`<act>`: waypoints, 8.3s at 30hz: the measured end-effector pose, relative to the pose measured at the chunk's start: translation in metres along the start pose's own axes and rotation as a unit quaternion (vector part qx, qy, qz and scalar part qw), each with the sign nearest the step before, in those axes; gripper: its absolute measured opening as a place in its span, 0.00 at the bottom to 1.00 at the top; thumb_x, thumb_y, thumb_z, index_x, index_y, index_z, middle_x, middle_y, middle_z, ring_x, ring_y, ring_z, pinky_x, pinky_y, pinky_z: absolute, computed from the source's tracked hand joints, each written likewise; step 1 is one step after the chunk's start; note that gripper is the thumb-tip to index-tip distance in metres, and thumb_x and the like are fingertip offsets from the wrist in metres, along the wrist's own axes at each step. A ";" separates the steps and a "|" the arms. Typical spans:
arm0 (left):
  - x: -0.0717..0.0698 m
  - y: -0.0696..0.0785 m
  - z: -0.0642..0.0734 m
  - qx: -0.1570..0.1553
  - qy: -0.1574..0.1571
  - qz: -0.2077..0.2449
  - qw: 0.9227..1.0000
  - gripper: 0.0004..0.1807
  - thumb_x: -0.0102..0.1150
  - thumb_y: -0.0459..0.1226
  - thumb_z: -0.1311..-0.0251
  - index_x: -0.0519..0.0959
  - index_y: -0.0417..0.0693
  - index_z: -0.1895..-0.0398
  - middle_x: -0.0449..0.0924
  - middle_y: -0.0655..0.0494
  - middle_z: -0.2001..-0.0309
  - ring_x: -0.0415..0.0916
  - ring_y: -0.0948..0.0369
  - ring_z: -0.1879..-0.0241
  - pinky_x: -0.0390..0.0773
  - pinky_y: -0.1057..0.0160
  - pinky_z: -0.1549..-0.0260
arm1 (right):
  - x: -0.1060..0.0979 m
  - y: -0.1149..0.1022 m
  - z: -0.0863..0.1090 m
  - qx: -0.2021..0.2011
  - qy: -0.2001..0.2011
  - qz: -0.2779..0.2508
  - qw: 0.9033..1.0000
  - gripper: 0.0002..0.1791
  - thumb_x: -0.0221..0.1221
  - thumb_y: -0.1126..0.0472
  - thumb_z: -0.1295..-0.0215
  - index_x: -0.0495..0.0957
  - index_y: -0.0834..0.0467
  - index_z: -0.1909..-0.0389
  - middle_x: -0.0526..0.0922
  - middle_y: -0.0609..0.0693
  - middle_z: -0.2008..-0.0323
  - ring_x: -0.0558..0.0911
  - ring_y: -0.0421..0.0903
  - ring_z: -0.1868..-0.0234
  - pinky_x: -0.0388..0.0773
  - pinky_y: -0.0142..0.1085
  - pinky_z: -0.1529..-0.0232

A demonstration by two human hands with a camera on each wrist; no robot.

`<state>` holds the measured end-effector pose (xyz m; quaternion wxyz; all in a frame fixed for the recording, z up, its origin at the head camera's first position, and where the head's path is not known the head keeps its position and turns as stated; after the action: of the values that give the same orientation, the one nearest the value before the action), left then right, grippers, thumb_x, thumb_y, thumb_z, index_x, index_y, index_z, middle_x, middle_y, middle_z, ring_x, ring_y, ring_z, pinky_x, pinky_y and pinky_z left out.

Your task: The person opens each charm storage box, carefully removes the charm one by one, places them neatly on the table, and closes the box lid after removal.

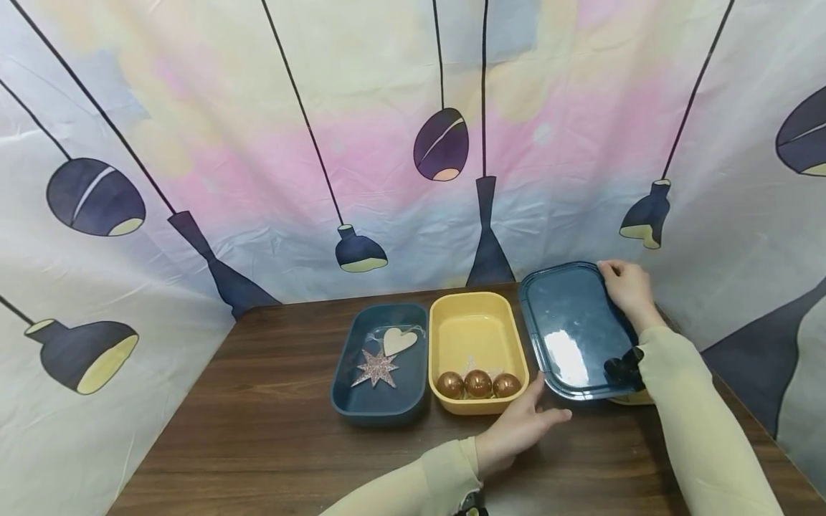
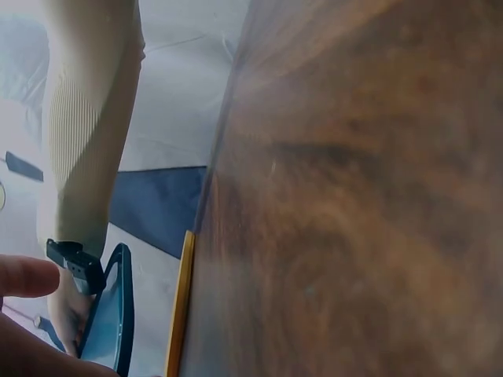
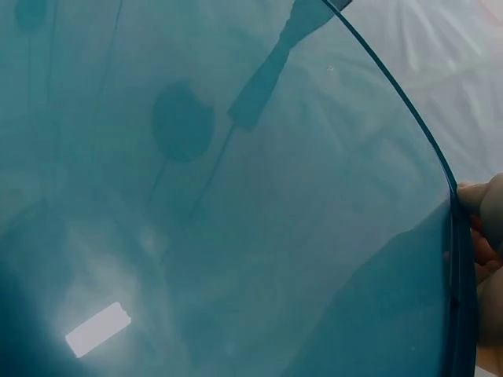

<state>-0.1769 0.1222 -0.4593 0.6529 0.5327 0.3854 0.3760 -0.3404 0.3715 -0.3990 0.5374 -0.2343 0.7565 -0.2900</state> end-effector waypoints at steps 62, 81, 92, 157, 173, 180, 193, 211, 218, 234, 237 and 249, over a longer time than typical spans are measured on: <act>-0.008 -0.007 -0.009 -0.086 -0.056 -0.045 0.994 0.43 0.65 0.40 0.37 0.57 0.48 0.21 0.50 0.53 0.21 0.46 0.63 0.23 0.55 0.62 0.29 | 0.055 0.043 0.007 0.048 -0.049 0.025 0.997 0.31 0.41 0.51 0.17 0.71 0.78 0.40 0.74 0.78 0.46 0.75 0.73 0.49 0.74 0.62 0.51; -0.008 -0.007 -0.009 -0.087 -0.060 -0.051 0.993 0.43 0.65 0.42 0.37 0.58 0.48 0.21 0.49 0.52 0.21 0.45 0.62 0.23 0.56 0.60 0.29 | 0.058 0.039 0.010 0.058 -0.058 0.044 0.996 0.30 0.42 0.53 0.19 0.71 0.80 0.41 0.74 0.78 0.46 0.75 0.73 0.49 0.75 0.62 0.52; -0.008 -0.007 -0.008 -0.085 -0.063 -0.051 0.993 0.42 0.64 0.41 0.37 0.58 0.48 0.21 0.50 0.53 0.21 0.46 0.63 0.23 0.56 0.61 0.29 | 0.058 0.038 0.011 0.052 -0.065 0.048 0.995 0.29 0.42 0.55 0.19 0.70 0.81 0.41 0.73 0.79 0.46 0.75 0.74 0.49 0.74 0.63 0.51; -0.206 0.058 0.074 0.314 0.004 -0.473 0.823 0.33 0.58 0.44 0.27 0.63 0.45 0.23 0.61 0.51 0.25 0.58 0.55 0.26 0.66 0.54 0.32 | 0.031 -0.085 0.034 -0.110 -0.056 -0.044 0.991 0.30 0.48 0.48 0.20 0.68 0.64 0.29 0.71 0.69 0.35 0.72 0.68 0.39 0.72 0.63 0.45; -0.219 0.020 0.072 0.311 -0.047 -0.570 0.759 0.30 0.54 0.48 0.25 0.66 0.49 0.25 0.65 0.45 0.27 0.53 0.54 0.23 0.62 0.51 0.30 | 0.079 -0.075 0.052 -0.124 -0.163 -0.011 0.979 0.33 0.49 0.44 0.21 0.63 0.61 0.25 0.68 0.67 0.31 0.77 0.67 0.43 0.77 0.59 0.50; -0.220 0.015 0.071 0.296 -0.065 -0.570 0.763 0.27 0.54 0.47 0.25 0.71 0.47 0.28 0.67 0.47 0.28 0.55 0.54 0.24 0.61 0.52 0.30 | 0.099 -0.072 0.058 -0.126 -0.185 -0.002 0.975 0.33 0.50 0.45 0.21 0.63 0.62 0.25 0.70 0.68 0.33 0.81 0.63 0.50 0.80 0.51 0.59; -0.220 0.011 0.070 0.289 -0.089 -0.573 0.761 0.25 0.51 0.48 0.24 0.74 0.49 0.30 0.70 0.52 0.29 0.60 0.54 0.26 0.63 0.55 0.31 | 0.116 -0.066 0.063 -0.137 -0.185 -0.015 0.973 0.31 0.49 0.49 0.20 0.62 0.62 0.24 0.72 0.70 0.35 0.83 0.53 0.59 0.78 0.45 0.61; -0.214 0.010 0.069 0.302 -0.071 -0.588 0.747 0.24 0.50 0.48 0.23 0.75 0.48 0.31 0.72 0.51 0.31 0.64 0.53 0.28 0.64 0.55 0.31 | 0.131 -0.065 0.062 -0.141 -0.169 -0.035 0.975 0.30 0.45 0.51 0.18 0.59 0.63 0.23 0.64 0.67 0.28 0.68 0.68 0.32 0.70 0.62 0.39; -0.213 0.021 0.064 0.291 -0.088 -0.596 0.743 0.24 0.50 0.48 0.23 0.75 0.46 0.31 0.72 0.48 0.31 0.64 0.51 0.28 0.65 0.53 0.32 | 0.131 -0.067 0.062 -0.143 -0.171 -0.034 0.974 0.31 0.45 0.51 0.18 0.59 0.62 0.23 0.63 0.67 0.28 0.65 0.68 0.30 0.67 0.63 0.37; -0.210 0.096 0.030 0.301 -0.099 -0.614 0.723 0.25 0.55 0.48 0.26 0.75 0.49 0.31 0.74 0.50 0.34 0.72 0.56 0.35 0.72 0.58 0.38 | 0.130 -0.067 0.064 -0.148 -0.177 -0.035 0.972 0.31 0.45 0.51 0.18 0.58 0.62 0.23 0.62 0.66 0.27 0.63 0.67 0.29 0.66 0.62 0.36; -0.207 0.107 0.022 0.283 -0.107 -0.614 0.729 0.25 0.55 0.48 0.26 0.74 0.49 0.31 0.74 0.51 0.33 0.72 0.56 0.35 0.73 0.57 0.38 | 0.130 -0.067 0.065 -0.150 -0.177 -0.034 0.972 0.30 0.45 0.52 0.18 0.58 0.63 0.23 0.62 0.66 0.27 0.64 0.67 0.29 0.66 0.62 0.36; -0.181 0.110 -0.014 0.213 -0.175 -0.614 0.739 0.26 0.52 0.51 0.25 0.72 0.52 0.28 0.73 0.53 0.32 0.71 0.60 0.34 0.71 0.62 0.37 | 0.134 -0.065 0.063 -0.145 -0.176 -0.028 0.973 0.31 0.45 0.50 0.18 0.58 0.62 0.23 0.62 0.66 0.27 0.64 0.67 0.30 0.66 0.63 0.36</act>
<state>-0.2746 -0.0183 -0.3340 0.6675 0.3624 0.5778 -0.2986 -0.3196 0.2236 -0.4615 0.6141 -0.3785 0.6768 -0.1467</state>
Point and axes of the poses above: each hand's wrist, its own z-axis away from the middle knuckle, its own x-axis out of the palm, y = z × x, the point moved 3 cm from there along -z, towards the middle knuckle
